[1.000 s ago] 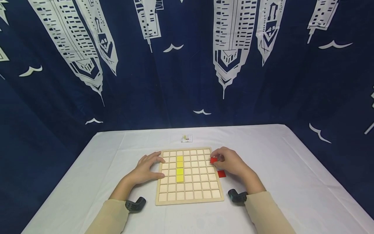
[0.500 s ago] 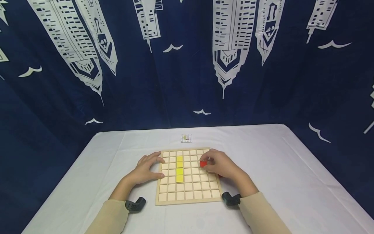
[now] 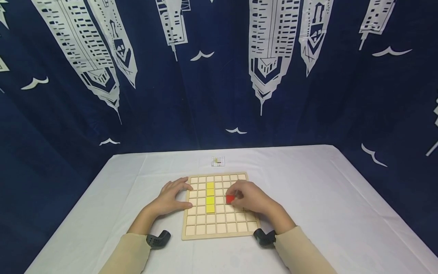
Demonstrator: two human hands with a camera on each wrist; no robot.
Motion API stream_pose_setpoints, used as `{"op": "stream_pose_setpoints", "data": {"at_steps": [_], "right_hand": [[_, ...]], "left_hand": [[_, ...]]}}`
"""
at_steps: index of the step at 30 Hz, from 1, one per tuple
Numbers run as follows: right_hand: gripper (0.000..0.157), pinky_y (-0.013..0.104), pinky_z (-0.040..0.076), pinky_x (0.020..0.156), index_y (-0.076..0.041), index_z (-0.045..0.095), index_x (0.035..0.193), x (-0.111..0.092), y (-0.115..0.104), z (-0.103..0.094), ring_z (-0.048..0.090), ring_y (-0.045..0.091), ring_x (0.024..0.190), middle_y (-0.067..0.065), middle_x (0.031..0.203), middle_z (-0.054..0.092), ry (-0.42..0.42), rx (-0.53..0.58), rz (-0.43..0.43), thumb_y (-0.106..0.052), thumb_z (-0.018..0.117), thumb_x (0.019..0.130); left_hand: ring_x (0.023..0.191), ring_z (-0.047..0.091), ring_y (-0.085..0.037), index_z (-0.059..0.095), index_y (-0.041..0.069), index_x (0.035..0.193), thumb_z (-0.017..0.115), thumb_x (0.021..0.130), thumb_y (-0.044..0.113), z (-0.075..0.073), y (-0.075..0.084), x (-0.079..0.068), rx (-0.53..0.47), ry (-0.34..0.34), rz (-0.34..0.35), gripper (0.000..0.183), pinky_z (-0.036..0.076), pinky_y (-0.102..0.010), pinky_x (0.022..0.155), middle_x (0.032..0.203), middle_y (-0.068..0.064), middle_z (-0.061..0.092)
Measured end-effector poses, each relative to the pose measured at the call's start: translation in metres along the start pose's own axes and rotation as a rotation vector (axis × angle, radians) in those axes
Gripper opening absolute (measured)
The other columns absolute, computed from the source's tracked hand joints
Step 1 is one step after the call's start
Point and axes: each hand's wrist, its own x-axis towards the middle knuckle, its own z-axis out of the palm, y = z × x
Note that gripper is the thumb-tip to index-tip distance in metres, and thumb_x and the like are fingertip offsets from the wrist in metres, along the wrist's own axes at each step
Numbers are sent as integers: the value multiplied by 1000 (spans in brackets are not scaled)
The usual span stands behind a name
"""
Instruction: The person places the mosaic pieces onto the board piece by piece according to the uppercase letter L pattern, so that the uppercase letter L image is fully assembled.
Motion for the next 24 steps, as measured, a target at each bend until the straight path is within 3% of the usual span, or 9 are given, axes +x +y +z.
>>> {"op": "stream_pose_setpoints", "data": {"at_steps": [6,24], "right_hand": [[23,21,49,72,-16,72,106,1,-7,10,55,14,84,-3,97,65,-41,-5,-35,-12,79,84],[23,21,46,73,-21,74,104,2,-16,21,52,11,83,-7,95,66,-42,-38,-72,-15,81,84]], "left_hand": [[155,23,-29,62,30,117,86,74,42,0,-1,-1,-5,-1,5,51,-1,-56,127,162,-3,36],[155,23,-28,62,31,117,85,73,45,1,-1,0,-7,2,-5,51,-2,-54,127,162,-2,35]]}}
